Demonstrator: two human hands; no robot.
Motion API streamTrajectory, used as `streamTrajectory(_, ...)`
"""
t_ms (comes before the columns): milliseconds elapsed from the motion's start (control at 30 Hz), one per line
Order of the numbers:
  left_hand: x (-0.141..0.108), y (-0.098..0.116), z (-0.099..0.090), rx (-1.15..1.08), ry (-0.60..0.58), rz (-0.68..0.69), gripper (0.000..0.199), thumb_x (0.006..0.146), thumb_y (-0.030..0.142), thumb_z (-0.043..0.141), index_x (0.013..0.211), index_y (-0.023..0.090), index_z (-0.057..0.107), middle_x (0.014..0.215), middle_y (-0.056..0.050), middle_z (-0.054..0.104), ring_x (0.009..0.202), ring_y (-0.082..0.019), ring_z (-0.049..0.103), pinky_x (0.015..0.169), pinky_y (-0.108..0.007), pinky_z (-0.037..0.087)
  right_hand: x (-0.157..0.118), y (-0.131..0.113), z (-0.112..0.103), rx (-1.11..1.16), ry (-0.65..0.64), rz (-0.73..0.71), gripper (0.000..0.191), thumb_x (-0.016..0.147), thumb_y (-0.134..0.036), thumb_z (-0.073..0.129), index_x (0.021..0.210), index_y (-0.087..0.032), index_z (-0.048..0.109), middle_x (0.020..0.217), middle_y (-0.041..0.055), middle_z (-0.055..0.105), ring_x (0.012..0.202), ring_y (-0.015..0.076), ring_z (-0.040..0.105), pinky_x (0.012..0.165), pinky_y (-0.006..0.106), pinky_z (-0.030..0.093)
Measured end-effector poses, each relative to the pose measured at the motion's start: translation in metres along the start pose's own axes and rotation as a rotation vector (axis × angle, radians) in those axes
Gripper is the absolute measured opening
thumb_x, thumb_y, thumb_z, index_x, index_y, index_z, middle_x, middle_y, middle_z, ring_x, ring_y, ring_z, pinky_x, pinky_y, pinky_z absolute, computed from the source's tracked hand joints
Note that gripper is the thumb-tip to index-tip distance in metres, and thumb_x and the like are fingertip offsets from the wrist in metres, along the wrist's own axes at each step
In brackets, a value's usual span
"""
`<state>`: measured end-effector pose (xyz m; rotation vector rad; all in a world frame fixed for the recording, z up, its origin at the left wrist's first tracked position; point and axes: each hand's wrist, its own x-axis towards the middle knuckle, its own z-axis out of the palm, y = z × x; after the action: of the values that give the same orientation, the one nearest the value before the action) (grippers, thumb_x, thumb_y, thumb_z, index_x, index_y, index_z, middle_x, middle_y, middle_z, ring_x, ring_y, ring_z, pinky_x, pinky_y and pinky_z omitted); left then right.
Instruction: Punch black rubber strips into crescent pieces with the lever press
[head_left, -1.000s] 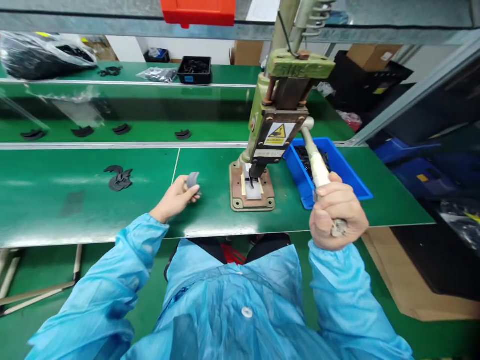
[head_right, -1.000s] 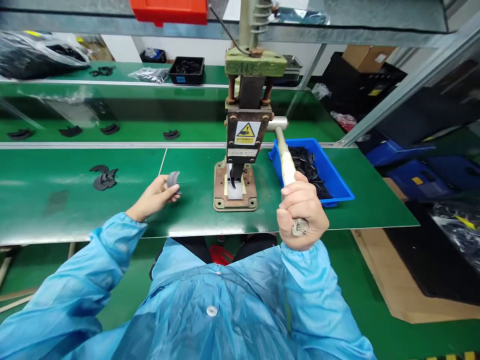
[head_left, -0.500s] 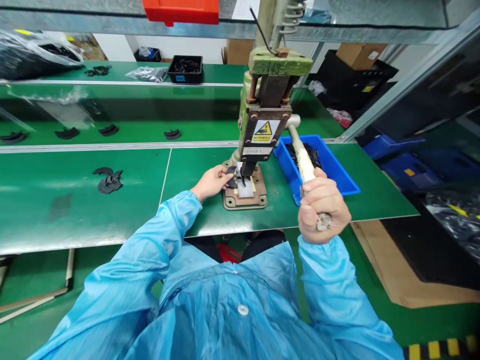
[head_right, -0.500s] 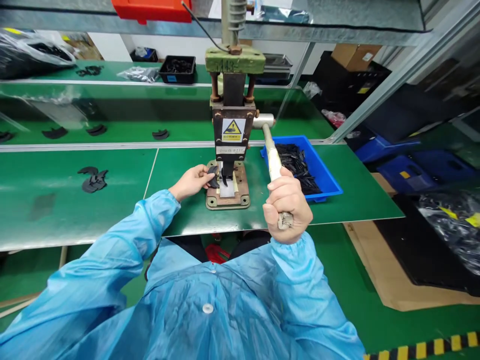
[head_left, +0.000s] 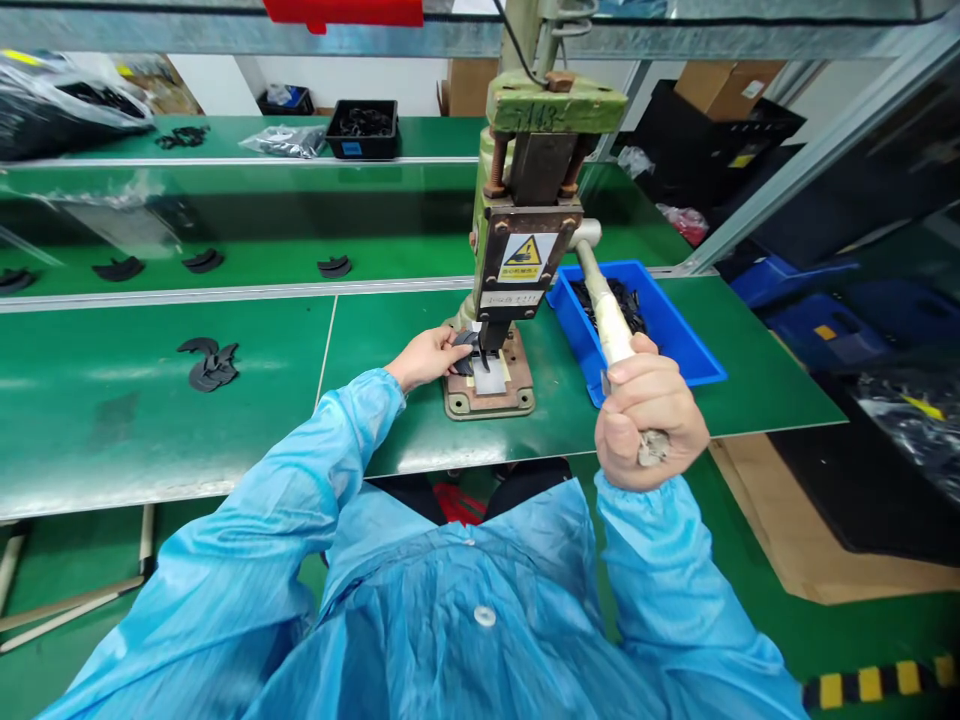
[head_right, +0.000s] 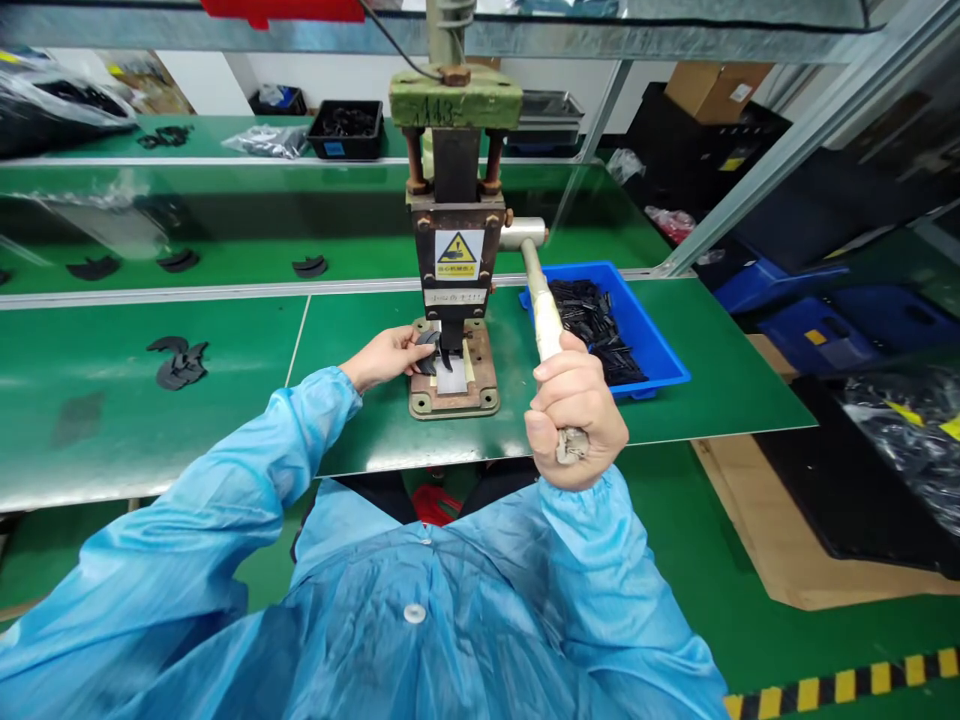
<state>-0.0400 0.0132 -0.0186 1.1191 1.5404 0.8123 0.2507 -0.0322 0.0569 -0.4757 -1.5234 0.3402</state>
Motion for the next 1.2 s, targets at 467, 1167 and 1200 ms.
streamTrajectory(467,0.001,0.019,-0.002,-0.13,-0.124,-0.351,0.024,0.103,0.024,0.076,0.087,0.018,0.059,0.064,-0.002,0.071,0.057,-0.014,0.075,0.055,-0.018,0.056,0.001,0.002,0.004,0.033,0.041,-0.009,0.036,0.092,-0.034,0.077,0.068,-0.022,0.053,0.068,-0.0043,0.061,0.086,0.0169,0.068,0.115,0.062,0.055)
streamTrajectory(1167,-0.132,0.034,-0.009,-0.346,-0.197,0.049,0.054,0.083,0.062,0.091,0.087,0.019,0.059,0.07,-0.004,0.075,0.056,-0.016,0.072,0.052,-0.024,0.06,-0.08,0.018,0.064,0.287,-0.488,0.769,0.041,0.088,-0.052,0.086,0.118,-0.026,0.073,0.112,0.0066,0.079,0.101,0.0215,0.078,0.092,0.041,0.068)
streamTrajectory(1200,-0.135,0.034,-0.006,-0.343,-0.198,0.053,0.054,0.083,0.061,0.092,0.087,0.019,0.058,0.069,-0.004,0.074,0.054,-0.015,0.071,0.051,-0.024,0.059,-0.083,0.013,0.068,0.269,-0.447,0.757,0.037,0.088,-0.053,0.085,0.11,-0.026,0.074,0.106,0.0051,0.078,0.097,0.0208,0.076,0.09,0.04,0.067)
